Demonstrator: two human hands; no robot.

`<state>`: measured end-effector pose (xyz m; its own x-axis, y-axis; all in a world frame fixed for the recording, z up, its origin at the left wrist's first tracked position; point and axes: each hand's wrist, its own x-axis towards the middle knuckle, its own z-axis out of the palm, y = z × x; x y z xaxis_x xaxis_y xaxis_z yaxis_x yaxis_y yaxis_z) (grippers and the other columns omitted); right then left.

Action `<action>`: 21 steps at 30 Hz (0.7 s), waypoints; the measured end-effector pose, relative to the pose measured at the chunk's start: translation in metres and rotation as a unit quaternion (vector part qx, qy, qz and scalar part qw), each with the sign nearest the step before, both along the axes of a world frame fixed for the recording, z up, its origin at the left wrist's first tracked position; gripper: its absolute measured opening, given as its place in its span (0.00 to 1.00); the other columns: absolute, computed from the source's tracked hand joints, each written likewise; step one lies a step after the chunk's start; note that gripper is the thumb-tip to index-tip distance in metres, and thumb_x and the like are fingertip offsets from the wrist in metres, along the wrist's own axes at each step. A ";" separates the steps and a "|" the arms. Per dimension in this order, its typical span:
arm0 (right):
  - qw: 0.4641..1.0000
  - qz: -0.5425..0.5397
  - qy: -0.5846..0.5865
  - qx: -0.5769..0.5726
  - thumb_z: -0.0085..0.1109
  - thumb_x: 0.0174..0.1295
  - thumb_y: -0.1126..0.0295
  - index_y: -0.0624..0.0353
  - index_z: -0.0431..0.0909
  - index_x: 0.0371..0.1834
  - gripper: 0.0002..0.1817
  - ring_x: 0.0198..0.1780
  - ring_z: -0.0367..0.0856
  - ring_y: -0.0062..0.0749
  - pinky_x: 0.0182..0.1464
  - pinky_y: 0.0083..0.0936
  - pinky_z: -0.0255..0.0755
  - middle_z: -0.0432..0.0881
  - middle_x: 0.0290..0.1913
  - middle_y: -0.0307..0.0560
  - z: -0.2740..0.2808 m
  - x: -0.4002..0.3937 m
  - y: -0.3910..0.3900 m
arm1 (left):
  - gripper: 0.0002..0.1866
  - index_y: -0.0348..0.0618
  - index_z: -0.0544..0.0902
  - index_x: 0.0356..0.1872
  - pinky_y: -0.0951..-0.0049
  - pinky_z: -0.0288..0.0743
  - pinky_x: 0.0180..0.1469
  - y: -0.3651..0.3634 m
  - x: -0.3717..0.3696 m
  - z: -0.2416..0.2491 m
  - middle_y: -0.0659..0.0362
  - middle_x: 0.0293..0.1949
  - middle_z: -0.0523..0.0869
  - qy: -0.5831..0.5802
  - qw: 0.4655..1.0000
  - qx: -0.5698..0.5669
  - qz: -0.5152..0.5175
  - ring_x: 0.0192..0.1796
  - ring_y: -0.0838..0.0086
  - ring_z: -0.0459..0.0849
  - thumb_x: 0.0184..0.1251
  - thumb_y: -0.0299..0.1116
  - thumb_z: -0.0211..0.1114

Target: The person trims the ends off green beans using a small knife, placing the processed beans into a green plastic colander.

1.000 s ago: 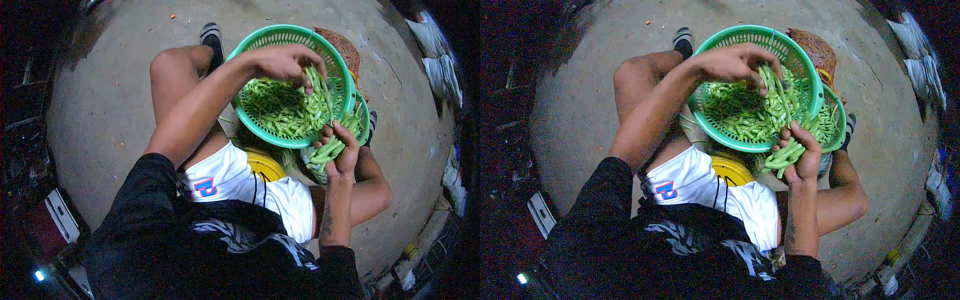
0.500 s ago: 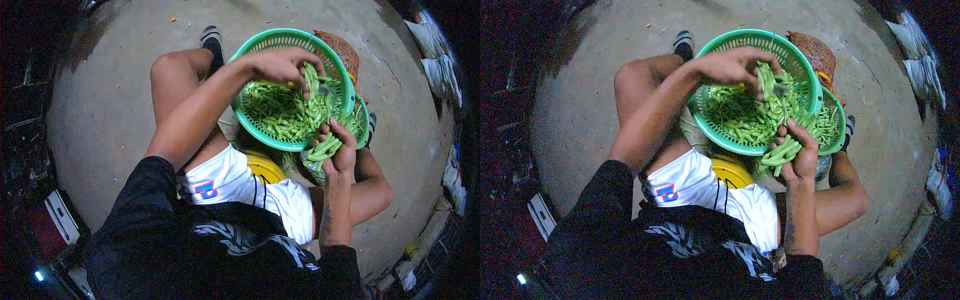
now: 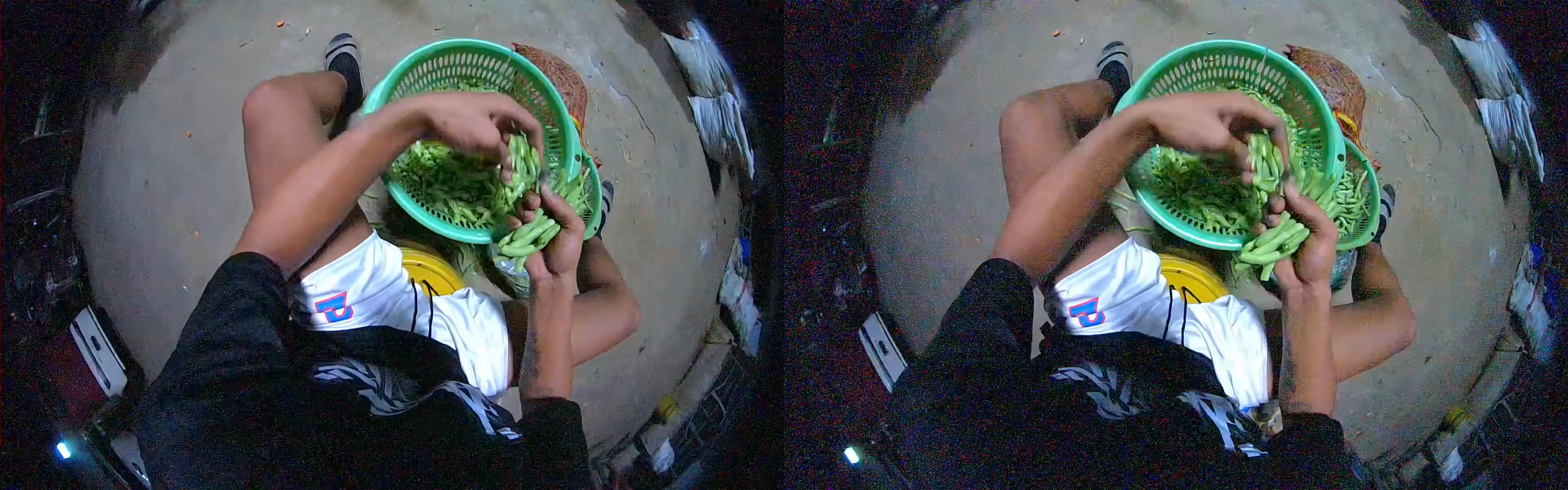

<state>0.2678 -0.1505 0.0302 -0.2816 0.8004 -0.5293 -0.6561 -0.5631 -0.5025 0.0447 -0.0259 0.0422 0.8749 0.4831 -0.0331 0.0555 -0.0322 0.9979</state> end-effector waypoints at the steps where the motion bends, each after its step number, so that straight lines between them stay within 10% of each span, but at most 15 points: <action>1: 0.999 0.013 0.031 0.018 0.56 0.73 0.67 0.57 0.77 0.43 0.06 0.33 0.77 0.22 0.39 0.28 0.77 0.79 0.34 0.37 -0.002 0.001 0.002 | 0.20 0.35 0.79 0.58 0.71 0.82 0.50 0.008 -0.007 -0.003 0.55 0.45 0.88 -0.034 0.999 -0.021 0.027 0.43 0.74 0.89 0.63 0.18 0.63; 21: 0.993 0.074 -0.075 0.044 0.64 0.62 0.71 0.68 0.79 0.54 0.18 0.31 0.82 0.26 0.34 0.25 0.82 0.86 0.38 0.46 0.004 -0.007 0.007 | 0.22 0.36 0.81 0.59 0.73 0.81 0.51 0.009 0.003 0.004 0.58 0.49 0.88 0.011 0.999 -0.037 -0.023 0.44 0.77 0.86 0.61 0.21 0.65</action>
